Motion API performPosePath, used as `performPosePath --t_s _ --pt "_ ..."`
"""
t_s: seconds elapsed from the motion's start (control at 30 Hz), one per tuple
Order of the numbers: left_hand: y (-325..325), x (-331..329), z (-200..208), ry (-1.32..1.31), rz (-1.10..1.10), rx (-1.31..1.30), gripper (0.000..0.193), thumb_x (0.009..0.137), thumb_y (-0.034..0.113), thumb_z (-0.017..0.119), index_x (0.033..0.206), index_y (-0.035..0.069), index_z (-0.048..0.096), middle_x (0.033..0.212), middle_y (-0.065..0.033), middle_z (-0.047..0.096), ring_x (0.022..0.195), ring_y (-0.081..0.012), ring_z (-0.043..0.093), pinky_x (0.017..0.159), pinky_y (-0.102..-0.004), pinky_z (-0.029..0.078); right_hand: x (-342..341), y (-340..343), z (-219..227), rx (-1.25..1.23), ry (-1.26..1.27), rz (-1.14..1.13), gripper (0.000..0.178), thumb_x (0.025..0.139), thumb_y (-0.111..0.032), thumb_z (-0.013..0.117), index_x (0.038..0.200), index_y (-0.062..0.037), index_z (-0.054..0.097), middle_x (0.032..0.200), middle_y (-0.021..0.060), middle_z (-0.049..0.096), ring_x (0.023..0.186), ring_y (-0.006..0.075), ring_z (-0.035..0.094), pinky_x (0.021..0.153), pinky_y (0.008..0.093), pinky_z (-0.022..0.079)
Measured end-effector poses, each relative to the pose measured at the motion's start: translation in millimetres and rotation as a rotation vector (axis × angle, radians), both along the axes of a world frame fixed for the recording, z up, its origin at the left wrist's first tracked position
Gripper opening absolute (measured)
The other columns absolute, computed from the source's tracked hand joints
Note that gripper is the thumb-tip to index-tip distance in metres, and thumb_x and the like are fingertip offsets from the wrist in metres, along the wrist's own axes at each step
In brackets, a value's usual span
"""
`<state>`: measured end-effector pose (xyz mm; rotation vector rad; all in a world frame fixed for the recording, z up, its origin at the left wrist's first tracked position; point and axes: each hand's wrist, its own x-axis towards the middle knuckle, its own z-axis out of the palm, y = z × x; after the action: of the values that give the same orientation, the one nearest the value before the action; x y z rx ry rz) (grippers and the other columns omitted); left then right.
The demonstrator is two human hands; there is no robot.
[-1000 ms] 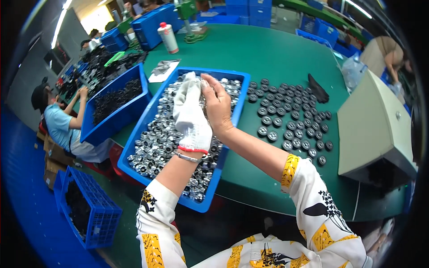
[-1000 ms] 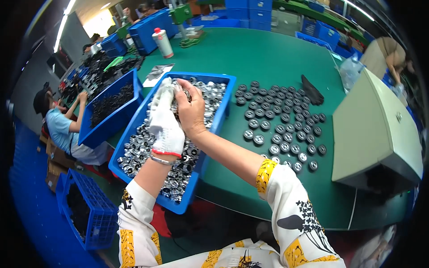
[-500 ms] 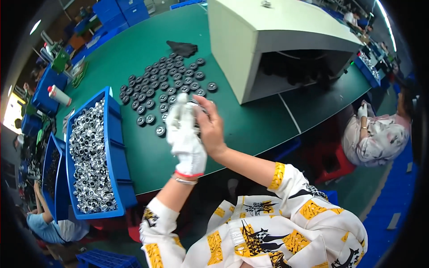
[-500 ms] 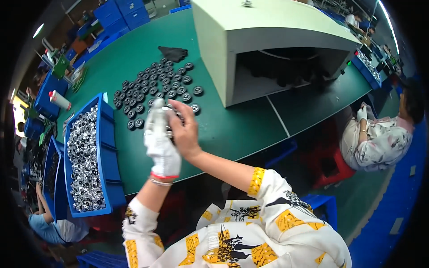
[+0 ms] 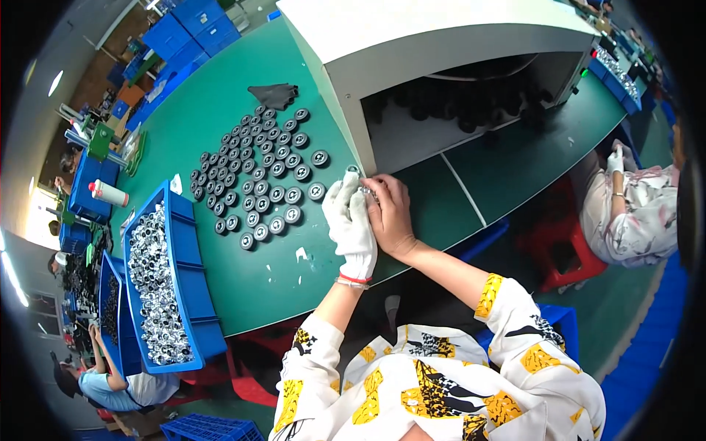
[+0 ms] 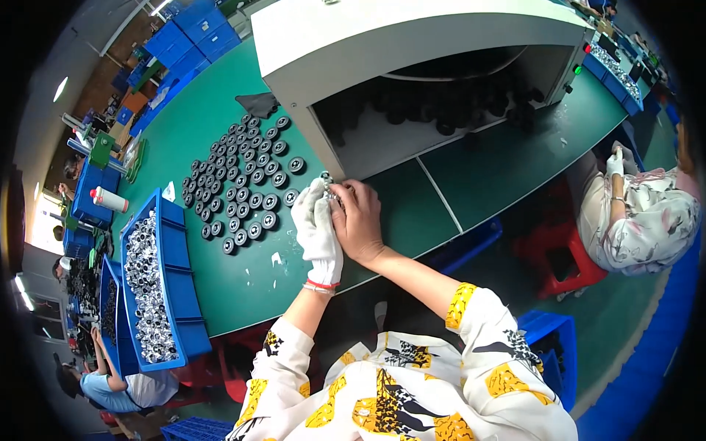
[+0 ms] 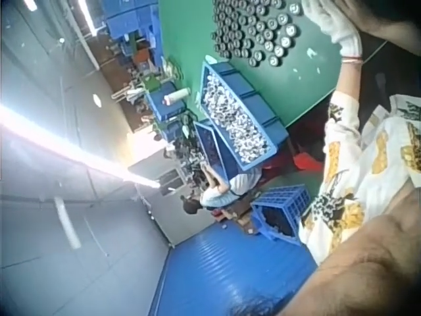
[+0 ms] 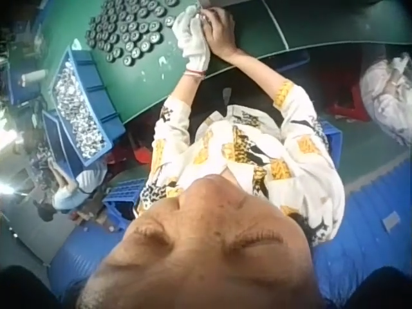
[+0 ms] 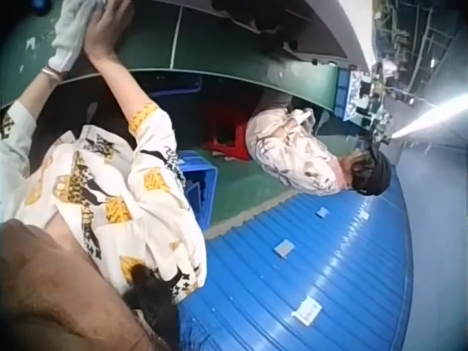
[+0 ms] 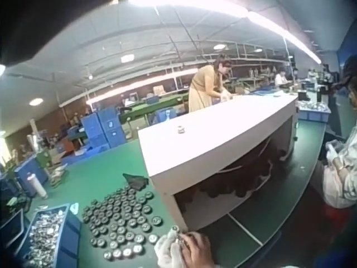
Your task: Assembling plastic wheel and gear components at a factory workbench.
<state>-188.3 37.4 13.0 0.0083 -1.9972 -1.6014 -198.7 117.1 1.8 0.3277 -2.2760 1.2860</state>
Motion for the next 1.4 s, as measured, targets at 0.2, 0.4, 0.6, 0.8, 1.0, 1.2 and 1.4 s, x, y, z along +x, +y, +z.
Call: performPosePath --t_s 0.2,0.4,0.6,0.8,1.0,1.2,1.4 --pt "-11.4 -7.2 3.2 -0.047 0.009 -0.415 0.031 0.090 0.013 0.052 0.118 0.005 0.061 0.117 -0.0161 0.056 0.112 -0.0305 0.048 0.099 -0.0386 0.036 -2.6 10.9 8.6 0.191 -0.018 -0.057 0.031 0.086 -0.021 0.055 0.114 -0.0099 0.055 0.119 0.0137 0.046 0.113 0.0356 0.041 0.097 0.0484 0.029" --pt "-13.1 -15.5 14.4 0.023 0.002 -0.659 0.036 0.082 0.021 0.059 0.114 0.003 0.058 0.108 -0.0176 0.055 0.104 -0.0351 0.049 0.090 -0.0433 0.038 -8.1 29.0 3.3 0.321 -0.041 -0.106 0.032 0.086 -0.021 0.057 0.114 -0.0069 0.053 0.122 0.0143 0.046 0.115 0.0348 0.042 0.098 0.0468 0.030" --pt "-11.5 -7.3 29.7 -0.024 -0.069 -0.759 0.050 0.080 0.026 0.061 0.122 0.002 0.050 0.112 -0.0182 0.051 0.105 -0.0371 0.045 0.089 -0.0454 0.037 -11.6 43.4 5.8 0.427 0.030 -0.139 0.036 0.085 -0.030 0.061 0.113 -0.0082 0.054 0.119 0.0093 0.050 0.115 0.0309 0.044 0.097 0.0449 0.031" --pt "-14.3 7.7 33.9 -0.079 -0.124 -0.814 0.060 0.079 0.028 0.063 0.128 0.000 0.043 0.117 -0.0216 0.046 0.106 -0.0406 0.042 0.088 -0.0477 0.037 -10.1 49.2 11.5 0.370 0.013 -0.103 0.043 0.082 -0.040 0.065 0.111 -0.0090 0.057 0.117 0.0078 0.053 0.113 0.0286 0.046 0.096 0.0431 0.032" --pt "-20.0 12.1 40.2 -0.040 -0.146 -0.834 0.060 0.080 0.024 0.062 0.129 -0.002 0.042 0.117 -0.0221 0.044 0.103 -0.0404 0.043 0.088 -0.0476 0.037 -10.8 55.9 6.5 0.355 0.003 -0.061 0.042 0.085 -0.039 0.062 0.113 -0.0074 0.057 0.119 0.0082 0.053 0.112 0.0278 0.048 0.097 0.0416 0.032" --pt "-28.6 5.5 39.7 0.012 -0.217 -0.618 0.051 0.084 0.017 0.058 0.128 -0.003 0.044 0.125 -0.0237 0.044 0.107 -0.0388 0.047 0.093 -0.0408 0.040 -6.5 62.0 7.3 0.387 0.011 -0.030 0.041 0.089 -0.036 0.057 0.117 -0.0065 0.055 0.122 0.0102 0.052 0.115 0.0285 0.046 0.099 0.0426 0.031" --pt "-37.2 -2.1 48.0 -0.469 -0.213 0.227 0.051 0.098 0.035 0.043 0.140 0.007 0.039 0.140 -0.0131 0.042 0.114 -0.0210 0.052 0.075 -0.0268 0.053 -4.5 62.0 8.8 0.366 -0.001 -0.018 0.042 0.090 -0.036 0.056 0.119 -0.0059 0.054 0.123 0.0106 0.051 0.116 0.0291 0.045 0.099 0.0428 0.030"
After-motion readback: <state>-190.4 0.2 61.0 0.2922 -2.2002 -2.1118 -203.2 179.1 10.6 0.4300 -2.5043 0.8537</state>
